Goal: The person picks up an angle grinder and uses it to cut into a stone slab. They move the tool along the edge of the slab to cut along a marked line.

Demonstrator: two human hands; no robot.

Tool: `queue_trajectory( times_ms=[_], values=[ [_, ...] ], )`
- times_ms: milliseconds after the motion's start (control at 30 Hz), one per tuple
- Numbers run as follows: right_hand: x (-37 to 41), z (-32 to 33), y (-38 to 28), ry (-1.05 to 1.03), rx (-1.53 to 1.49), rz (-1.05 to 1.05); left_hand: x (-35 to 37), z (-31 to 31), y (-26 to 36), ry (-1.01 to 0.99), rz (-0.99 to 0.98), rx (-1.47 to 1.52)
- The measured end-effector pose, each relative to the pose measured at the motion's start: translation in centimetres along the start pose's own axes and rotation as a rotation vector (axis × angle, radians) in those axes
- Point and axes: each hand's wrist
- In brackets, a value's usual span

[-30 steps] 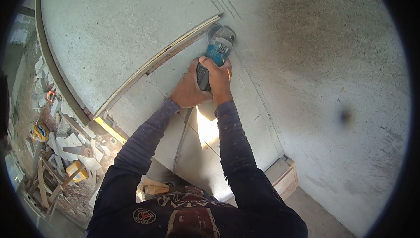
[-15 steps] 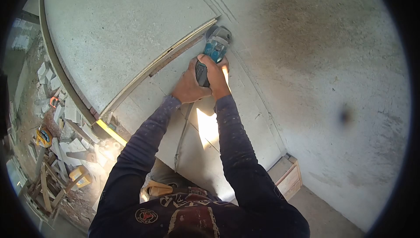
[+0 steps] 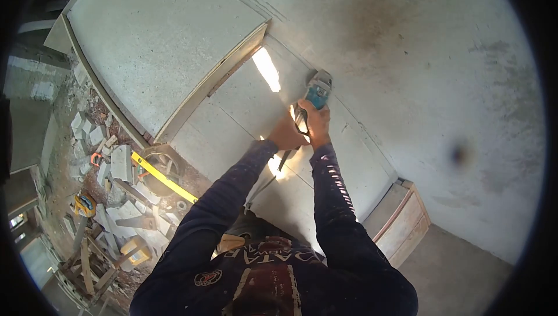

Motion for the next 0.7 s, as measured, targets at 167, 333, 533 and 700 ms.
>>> queue_trajectory(
  times_ms=[167, 333, 533, 700],
  values=[
    [6.0, 7.0, 0.0, -0.228, -0.124, -0.096, 1.3, -8.1, -5.0, 0.091, -0.142, 0.090],
    [7.6, 5.9, 1.7, -0.148, 0.010, -0.005, 4.9, -8.1, -5.7, 0.167, -0.304, 0.053],
    [4.0, -1.3, -1.3, -0.260, -0.013, 0.084, 3.7, -0.9, -4.0, 0.338, -0.450, 0.010],
    [0.3, -6.1, -3.5, -0.257, -0.033, 0.075, 2.0, 4.9, -1.0, 0.291, -0.261, 0.014]
  ],
)
Point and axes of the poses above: each hand's wrist, its own x-axis away from the middle knuckle, its own z-axis out of the back of the hand, y = z × x, and after that the axes turned 13 degrees about x, right-handed
